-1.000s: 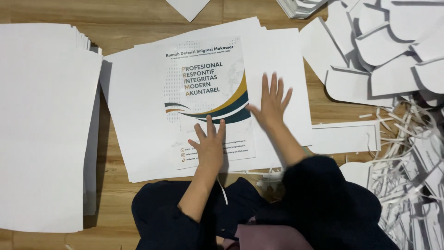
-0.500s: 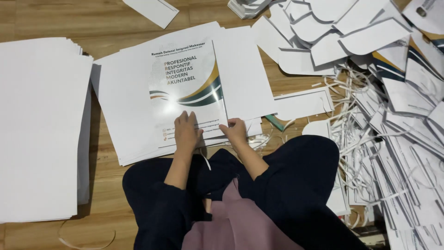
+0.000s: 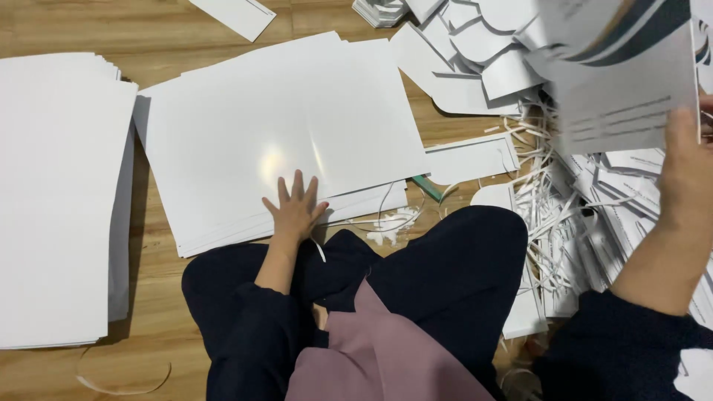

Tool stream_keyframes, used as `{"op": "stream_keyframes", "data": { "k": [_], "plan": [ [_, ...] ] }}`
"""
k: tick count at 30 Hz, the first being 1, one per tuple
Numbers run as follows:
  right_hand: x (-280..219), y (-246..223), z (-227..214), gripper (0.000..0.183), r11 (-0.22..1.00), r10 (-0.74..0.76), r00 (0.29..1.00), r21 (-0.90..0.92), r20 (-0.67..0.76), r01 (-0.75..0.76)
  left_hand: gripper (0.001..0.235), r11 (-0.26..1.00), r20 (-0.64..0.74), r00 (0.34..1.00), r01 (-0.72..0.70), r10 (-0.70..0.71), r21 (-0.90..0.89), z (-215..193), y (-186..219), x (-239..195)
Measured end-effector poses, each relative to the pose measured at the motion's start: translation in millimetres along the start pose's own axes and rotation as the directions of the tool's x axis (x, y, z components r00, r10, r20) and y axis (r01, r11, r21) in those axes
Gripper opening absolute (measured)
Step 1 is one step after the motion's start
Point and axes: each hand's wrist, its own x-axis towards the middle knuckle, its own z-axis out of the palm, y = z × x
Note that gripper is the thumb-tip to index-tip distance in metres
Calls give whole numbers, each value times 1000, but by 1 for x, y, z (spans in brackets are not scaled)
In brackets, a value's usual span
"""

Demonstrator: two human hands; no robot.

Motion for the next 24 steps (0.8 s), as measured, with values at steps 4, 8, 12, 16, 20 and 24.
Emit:
{"op": "stream_keyframes", "data": {
  "k": [4,8,12,16,20,24],
  "plan": [
    [-18,-52,18,27,995,32,985,85,171,-47,74,985,73,984,166,-163,-38,-29,-25,-8],
    [-53,-61,108,20,975,201,869,-9,451,-221,71,946,-14,951,305,-309,-112,-7,-97,-3],
    [-88,-41,217,23,964,210,515,-265,831,35,73,931,-92,928,353,-362,-95,19,-129,7],
    [-94,-17,279,31,893,240,586,-413,774,180,72,935,-150,923,349,-356,-67,16,-115,0],
    [-99,24,322,31,731,94,609,-469,788,495,73,935,-200,914,346,-354,-77,16,-115,8],
    [-107,40,335,11,672,-247,804,-503,540,544,71,933,-248,900,352,-359,-75,27,-124,15]
  ]
}}
